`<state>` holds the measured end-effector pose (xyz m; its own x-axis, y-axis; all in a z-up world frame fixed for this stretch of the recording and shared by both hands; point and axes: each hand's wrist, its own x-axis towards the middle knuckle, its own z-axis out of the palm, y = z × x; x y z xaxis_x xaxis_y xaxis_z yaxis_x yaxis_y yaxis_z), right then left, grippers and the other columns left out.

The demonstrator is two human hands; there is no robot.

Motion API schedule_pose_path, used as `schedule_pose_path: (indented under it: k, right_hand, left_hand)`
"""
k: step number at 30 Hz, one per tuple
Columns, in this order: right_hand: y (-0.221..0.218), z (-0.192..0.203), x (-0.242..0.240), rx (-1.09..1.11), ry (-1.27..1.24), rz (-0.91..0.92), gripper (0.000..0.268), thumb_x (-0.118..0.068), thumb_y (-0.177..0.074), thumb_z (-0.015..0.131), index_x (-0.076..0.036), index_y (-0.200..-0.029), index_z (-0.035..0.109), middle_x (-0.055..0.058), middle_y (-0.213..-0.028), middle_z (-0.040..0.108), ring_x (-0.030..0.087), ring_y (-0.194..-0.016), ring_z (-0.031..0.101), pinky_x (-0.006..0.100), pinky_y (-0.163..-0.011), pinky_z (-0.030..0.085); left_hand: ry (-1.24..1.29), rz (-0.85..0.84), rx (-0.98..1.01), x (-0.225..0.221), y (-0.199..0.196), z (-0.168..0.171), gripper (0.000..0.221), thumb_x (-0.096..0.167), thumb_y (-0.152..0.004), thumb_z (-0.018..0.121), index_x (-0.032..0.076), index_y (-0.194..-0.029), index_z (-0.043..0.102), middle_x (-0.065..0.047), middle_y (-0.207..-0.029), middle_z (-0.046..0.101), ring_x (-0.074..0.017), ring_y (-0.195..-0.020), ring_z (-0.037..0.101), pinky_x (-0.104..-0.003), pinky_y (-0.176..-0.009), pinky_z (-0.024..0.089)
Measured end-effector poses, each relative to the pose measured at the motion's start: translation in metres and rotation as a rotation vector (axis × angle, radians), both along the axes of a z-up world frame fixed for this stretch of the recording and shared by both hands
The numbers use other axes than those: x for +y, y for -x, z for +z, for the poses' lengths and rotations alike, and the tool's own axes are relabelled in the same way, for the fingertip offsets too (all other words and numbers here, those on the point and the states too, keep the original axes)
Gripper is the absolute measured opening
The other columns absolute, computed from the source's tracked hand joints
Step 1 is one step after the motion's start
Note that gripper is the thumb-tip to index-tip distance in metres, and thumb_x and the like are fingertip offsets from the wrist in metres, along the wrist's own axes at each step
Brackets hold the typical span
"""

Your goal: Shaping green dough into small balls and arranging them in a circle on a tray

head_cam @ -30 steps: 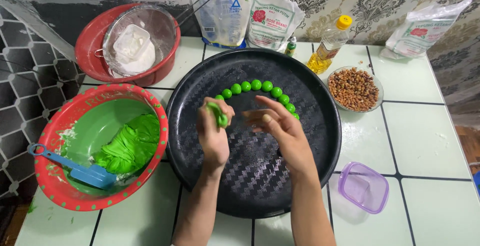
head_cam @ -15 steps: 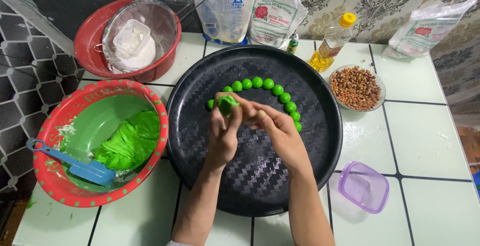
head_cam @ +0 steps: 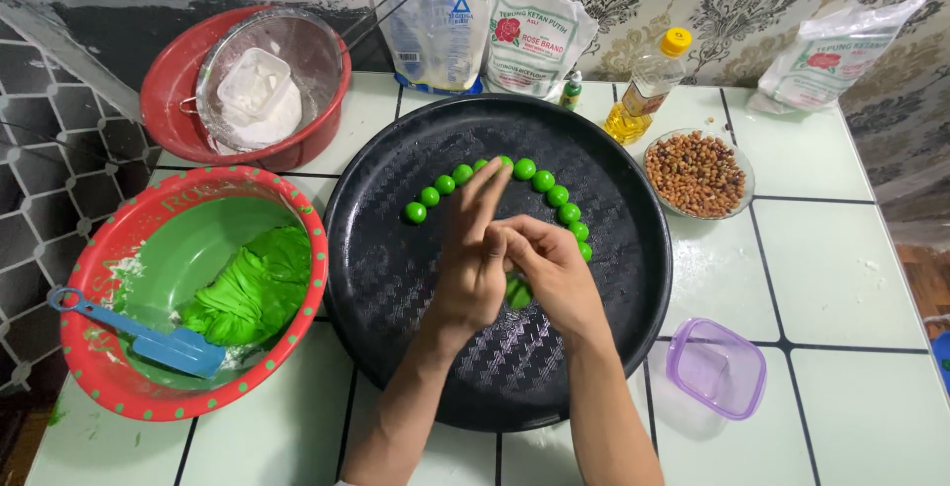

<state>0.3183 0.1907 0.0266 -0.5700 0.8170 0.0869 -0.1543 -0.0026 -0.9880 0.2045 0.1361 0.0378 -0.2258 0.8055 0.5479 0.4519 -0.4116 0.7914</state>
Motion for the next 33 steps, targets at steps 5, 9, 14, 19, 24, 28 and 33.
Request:
schedule_pose_path:
  k: [5,9,14,19,24,28,33]
  right_hand:
    - [-0.011,0.024,0.004,-0.186,-0.305,-0.103,0.019,-0.006,-0.099,0.061,-0.001,-0.112,0.073,0.013,-0.093,0.073,0.021,-0.089,0.069,0.037,-0.079,0.059]
    - [-0.027,0.044,0.004,-0.715,-0.626,0.125,0.029,0.007,-0.081,0.072,0.003,-0.11,0.07,0.025,-0.094,0.072,0.042,-0.085,0.073,0.055,-0.076,0.06]
    - [0.017,-0.046,-0.017,-1.362,-0.55,0.563,0.05,-0.01,-0.084,0.076,-0.002,-0.131,0.061,0.023,-0.108,0.073,0.044,-0.092,0.074,0.06,-0.077,0.06]
    - [0.037,-0.118,-0.017,-1.428,-0.645,0.599,0.069,-0.004,-0.075,0.076,-0.001,-0.14,0.053,0.022,-0.11,0.072,0.048,-0.091,0.073,0.063,-0.071,0.06]
    - [0.033,-0.113,-0.019,-1.351,-0.68,0.676,0.062,0.003,-0.078,0.07,0.012,-0.135,0.049,0.031,-0.106,0.072,0.049,-0.09,0.073,0.059,-0.075,0.062]
    - [0.034,-0.106,-0.018,-1.294,-0.779,0.738,0.057,0.01,-0.075,0.068,0.016,-0.129,0.054,0.031,-0.104,0.073,0.046,-0.086,0.074,0.056,-0.072,0.063]
    - [0.015,-0.06,-0.007,-1.213,-0.665,0.646,0.025,0.008,-0.078,0.07,0.009,-0.103,0.071,0.03,-0.096,0.074,0.046,-0.084,0.075,0.051,-0.069,0.064]
  left_hand:
    - [-0.031,0.009,-0.063,0.002,0.011,0.0,0.053,0.042,-0.104,0.046,0.002,-0.138,0.055,-0.017,-0.136,0.057,-0.037,-0.133,0.053,-0.048,-0.117,0.036]
    - [0.044,0.091,-0.015,-0.014,0.033,0.024,0.03,0.025,-0.103,0.06,0.007,-0.124,0.069,-0.011,-0.118,0.071,-0.0309,-0.117,0.069,-0.043,-0.104,0.05]
    - [-0.009,0.167,0.023,-0.019,0.041,0.027,0.024,0.017,-0.101,0.064,0.006,-0.122,0.07,-0.012,-0.112,0.072,-0.0326,-0.113,0.069,-0.042,-0.095,0.053]
    - [-0.031,0.175,0.049,-0.023,0.046,0.031,0.022,0.015,-0.099,0.067,0.007,-0.12,0.072,-0.012,-0.108,0.073,-0.0314,-0.108,0.071,-0.041,-0.092,0.054]
    - [-0.028,0.132,0.08,-0.025,0.041,0.038,0.021,0.014,-0.101,0.066,0.005,-0.119,0.071,-0.014,-0.109,0.073,-0.0352,-0.11,0.07,-0.045,-0.096,0.054]
    - [-0.014,0.113,0.121,-0.025,0.04,0.038,0.021,0.016,-0.1,0.068,0.005,-0.118,0.072,-0.014,-0.107,0.073,-0.0358,-0.109,0.071,-0.046,-0.095,0.054]
    - [0.032,0.089,0.135,-0.026,0.04,0.038,0.021,0.018,-0.1,0.067,0.006,-0.118,0.071,-0.015,-0.108,0.073,-0.0361,-0.11,0.07,-0.048,-0.096,0.053]
